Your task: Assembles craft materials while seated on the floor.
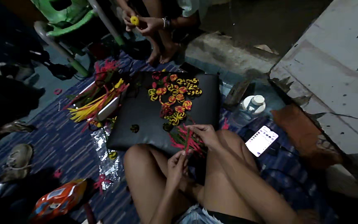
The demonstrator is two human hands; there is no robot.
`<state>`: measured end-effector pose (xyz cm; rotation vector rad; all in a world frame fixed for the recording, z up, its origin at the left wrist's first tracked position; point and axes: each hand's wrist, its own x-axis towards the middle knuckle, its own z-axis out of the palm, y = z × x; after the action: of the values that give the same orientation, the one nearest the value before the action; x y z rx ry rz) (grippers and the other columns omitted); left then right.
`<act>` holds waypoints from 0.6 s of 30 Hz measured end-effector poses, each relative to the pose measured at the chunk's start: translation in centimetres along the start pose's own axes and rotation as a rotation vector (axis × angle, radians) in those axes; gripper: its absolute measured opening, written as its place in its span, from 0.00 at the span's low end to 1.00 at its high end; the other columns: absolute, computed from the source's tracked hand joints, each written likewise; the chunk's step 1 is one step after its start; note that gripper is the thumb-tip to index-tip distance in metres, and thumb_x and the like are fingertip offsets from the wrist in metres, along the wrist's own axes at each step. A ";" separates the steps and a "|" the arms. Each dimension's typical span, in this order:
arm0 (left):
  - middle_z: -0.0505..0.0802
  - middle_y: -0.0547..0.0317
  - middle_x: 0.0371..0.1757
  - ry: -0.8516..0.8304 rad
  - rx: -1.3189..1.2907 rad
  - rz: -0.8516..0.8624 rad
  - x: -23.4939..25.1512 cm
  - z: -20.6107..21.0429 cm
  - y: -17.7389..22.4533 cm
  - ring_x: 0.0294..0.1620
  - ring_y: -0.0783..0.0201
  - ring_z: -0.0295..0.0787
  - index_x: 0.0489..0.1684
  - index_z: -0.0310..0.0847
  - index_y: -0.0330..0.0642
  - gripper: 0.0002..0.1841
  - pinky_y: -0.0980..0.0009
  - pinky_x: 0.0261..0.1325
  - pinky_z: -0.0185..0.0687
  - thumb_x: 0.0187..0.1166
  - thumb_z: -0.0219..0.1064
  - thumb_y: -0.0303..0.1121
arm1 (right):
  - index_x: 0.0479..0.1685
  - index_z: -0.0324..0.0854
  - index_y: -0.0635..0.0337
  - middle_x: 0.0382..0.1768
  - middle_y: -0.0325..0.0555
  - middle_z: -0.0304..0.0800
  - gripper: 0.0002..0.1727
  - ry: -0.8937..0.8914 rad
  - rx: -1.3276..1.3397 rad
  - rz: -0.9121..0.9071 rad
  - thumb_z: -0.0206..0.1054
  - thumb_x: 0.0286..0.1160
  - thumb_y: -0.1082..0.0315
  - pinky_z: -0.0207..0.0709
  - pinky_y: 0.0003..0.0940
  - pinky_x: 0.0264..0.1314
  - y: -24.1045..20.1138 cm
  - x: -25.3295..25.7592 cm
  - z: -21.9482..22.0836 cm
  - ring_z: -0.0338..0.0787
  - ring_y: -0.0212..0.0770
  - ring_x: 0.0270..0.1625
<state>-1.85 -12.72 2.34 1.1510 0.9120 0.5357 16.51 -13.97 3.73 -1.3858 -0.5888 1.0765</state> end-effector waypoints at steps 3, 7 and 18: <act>0.78 0.75 0.21 0.036 0.114 0.048 0.4 0.1 0.3 0.16 0.83 0.65 0.50 0.86 0.36 0.15 0.86 0.21 0.63 0.91 0.49 0.28 | 0.57 0.90 0.64 0.35 0.34 0.92 0.14 -0.065 -0.009 0.005 0.63 0.87 0.66 0.74 0.16 0.29 0.1 0.1 0.0 0.81 0.19 0.26; 0.75 0.78 0.20 -0.045 0.237 0.138 1.1 -0.3 0.2 0.16 0.86 0.63 0.41 0.83 0.38 0.14 0.87 0.22 0.60 0.91 0.49 0.28 | 0.42 0.92 0.63 0.24 0.28 0.86 0.10 -0.112 0.023 -0.026 0.69 0.81 0.65 0.70 0.14 0.25 0.9 0.2 0.1 0.75 0.16 0.20; 0.73 0.74 0.21 -0.107 0.375 0.260 0.4 0.6 -1.0 0.20 0.83 0.66 0.33 0.77 0.40 0.14 0.86 0.27 0.65 0.91 0.50 0.33 | 0.36 0.89 0.62 0.19 0.28 0.82 0.15 -0.123 0.096 0.253 0.63 0.88 0.64 0.75 0.16 0.25 -0.1 0.4 -0.8 0.79 0.21 0.20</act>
<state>-1.24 -13.10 1.32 1.6380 0.7933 0.5184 17.42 -14.00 3.58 -1.3408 -0.4511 1.3827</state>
